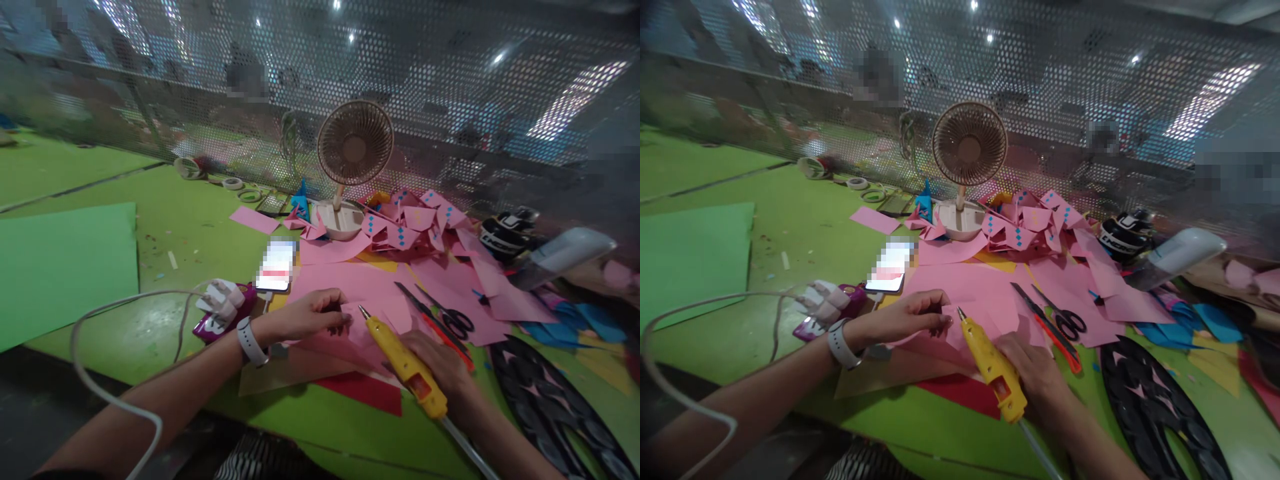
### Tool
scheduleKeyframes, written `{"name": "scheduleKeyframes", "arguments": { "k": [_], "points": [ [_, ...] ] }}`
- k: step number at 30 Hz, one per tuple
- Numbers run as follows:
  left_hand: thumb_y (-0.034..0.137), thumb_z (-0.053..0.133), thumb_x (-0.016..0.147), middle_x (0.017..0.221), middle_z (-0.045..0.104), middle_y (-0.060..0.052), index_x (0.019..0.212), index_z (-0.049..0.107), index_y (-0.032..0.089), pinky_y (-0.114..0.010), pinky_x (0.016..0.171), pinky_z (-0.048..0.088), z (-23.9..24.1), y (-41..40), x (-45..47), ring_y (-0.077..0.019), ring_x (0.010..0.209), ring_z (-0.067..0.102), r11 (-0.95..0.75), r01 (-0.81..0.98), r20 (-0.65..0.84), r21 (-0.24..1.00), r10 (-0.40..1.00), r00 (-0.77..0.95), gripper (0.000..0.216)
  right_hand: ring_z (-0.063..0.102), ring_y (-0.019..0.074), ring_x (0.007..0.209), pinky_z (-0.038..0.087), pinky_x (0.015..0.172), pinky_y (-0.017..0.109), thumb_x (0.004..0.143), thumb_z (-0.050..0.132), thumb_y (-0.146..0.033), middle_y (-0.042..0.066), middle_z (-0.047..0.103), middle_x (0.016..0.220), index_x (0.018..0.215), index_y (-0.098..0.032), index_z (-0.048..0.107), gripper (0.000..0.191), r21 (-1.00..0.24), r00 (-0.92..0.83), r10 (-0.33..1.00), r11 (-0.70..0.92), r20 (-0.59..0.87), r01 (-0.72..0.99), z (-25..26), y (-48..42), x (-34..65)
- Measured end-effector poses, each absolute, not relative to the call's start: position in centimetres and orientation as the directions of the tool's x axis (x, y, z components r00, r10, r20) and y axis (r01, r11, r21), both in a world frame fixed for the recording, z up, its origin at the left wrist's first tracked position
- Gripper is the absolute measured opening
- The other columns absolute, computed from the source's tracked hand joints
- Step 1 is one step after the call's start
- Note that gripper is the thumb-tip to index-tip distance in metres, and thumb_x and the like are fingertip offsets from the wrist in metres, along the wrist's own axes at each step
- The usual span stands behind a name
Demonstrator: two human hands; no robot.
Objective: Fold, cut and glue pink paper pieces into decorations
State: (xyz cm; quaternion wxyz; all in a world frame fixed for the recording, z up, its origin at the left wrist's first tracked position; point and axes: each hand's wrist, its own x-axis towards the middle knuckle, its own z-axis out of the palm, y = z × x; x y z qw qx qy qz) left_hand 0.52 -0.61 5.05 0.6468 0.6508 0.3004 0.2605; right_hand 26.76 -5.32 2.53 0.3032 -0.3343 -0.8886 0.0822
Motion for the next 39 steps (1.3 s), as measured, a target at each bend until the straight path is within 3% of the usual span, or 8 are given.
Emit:
{"name": "scheduleKeyframes", "arguments": {
  "k": [4,9,14,21,26,29,32,39],
  "points": [
    [0.031,0.053,0.087,0.078,0.061,-0.002,0.084,0.049,0.017,-0.027,0.066,0.043,5.0,-0.6,0.3,-0.0122,0.07,0.053,-0.049,0.059,-0.004,0.997,0.728,0.685,0.015,0.063,0.017,0.064,0.048,0.054,0.024,0.082,0.061,-0.03,0.003,0.066,0.076,0.089,-0.023,0.056,0.012,-0.259,-0.499,0.605,0.759,0.62,0.598,2.6,-4.9,26.8],
    [0.029,0.051,0.086,0.077,0.062,-0.002,0.084,0.048,0.017,-0.026,0.065,0.043,5.0,-0.5,0.0,-0.0134,0.07,0.054,-0.115,0.167,-0.016,0.979,0.778,0.628,0.012,0.061,0.0155,0.064,0.046,0.058,0.024,0.083,0.061,-0.03,0.004,0.063,0.076,0.088,-0.02,0.055,0.012,-0.197,-0.305,0.619,0.609,0.724,0.768,5.4,-4.6,28.4],
    [0.028,0.051,0.085,0.071,0.057,0.002,0.084,0.049,0.018,-0.025,0.063,0.04,4.9,-0.3,0.1,-0.0127,0.067,0.052,-0.171,0.272,-0.019,0.947,0.816,0.578,0.011,0.059,0.0188,0.065,0.045,0.058,0.029,0.082,0.055,-0.045,0.006,0.062,0.079,0.087,-0.019,0.056,0.026,-0.214,-0.093,0.789,0.276,0.607,0.937,6.7,-4.1,34.5],
    [0.034,0.049,0.086,0.074,0.051,0.003,0.086,0.047,0.019,-0.023,0.056,0.037,4.7,0.2,0.2,-0.0113,0.062,0.046,-0.121,0.28,-0.061,0.952,0.823,0.565,0.015,0.061,0.0251,0.073,0.046,0.062,0.036,0.076,0.046,-0.062,0.012,0.065,0.089,0.089,-0.018,0.058,0.048,-0.18,0.228,0.834,-0.157,0.502,0.971,3.7,-6.4,44.3],
    [0.037,0.049,0.086,0.076,0.052,0.002,0.087,0.048,0.019,-0.024,0.061,0.04,4.6,0.6,0.2,-0.0133,0.068,0.049,-0.14,0.288,-0.05,0.947,0.822,0.567,0.018,0.062,0.0232,0.069,0.046,0.059,0.033,0.076,0.051,-0.052,0.009,0.065,0.085,0.091,-0.018,0.058,0.038,-0.247,0.282,0.862,-0.19,0.421,0.95,1.9,-9.9,46.8],
    [0.038,0.049,0.086,0.076,0.052,0.002,0.087,0.049,0.019,-0.026,0.063,0.041,4.4,0.7,0.2,-0.0144,0.071,0.051,-0.149,0.296,-0.053,0.943,0.813,0.579,0.019,0.061,0.0245,0.078,0.046,0.064,0.034,0.078,0.051,-0.038,0.01,0.063,0.094,0.097,-0.019,0.057,0.028,-0.091,0.302,0.849,-0.292,0.433,0.952,1.3,-10.9,47.2],
    [0.04,0.049,0.087,0.077,0.053,0.001,0.089,0.049,0.019,-0.027,0.066,0.042,4.3,0.8,0.1,-0.0153,0.073,0.052,-0.162,0.3,-0.049,0.94,0.805,0.591,0.021,0.06,0.0273,0.088,0.046,0.067,0.036,0.077,0.05,-0.031,0.012,0.059,0.105,0.107,-0.018,0.054,0.033,0.055,0.351,0.834,-0.411,0.426,0.91,1.1,-11.2,47.6],
    [0.043,0.049,0.086,0.077,0.053,0.001,0.09,0.048,0.019,-0.03,0.07,0.044,4.5,0.8,0.3,-0.0162,0.074,0.053,-0.16,0.301,-0.049,0.94,0.81,0.585,0.024,0.061,0.0231,0.086,0.048,0.073,0.033,0.067,0.06,-0.027,0.009,0.063,0.098,0.103,-0.017,0.058,0.037,-0.119,0.17,0.933,-0.138,0.316,0.983,0.4,-10.5,47.5]
  ]
}}
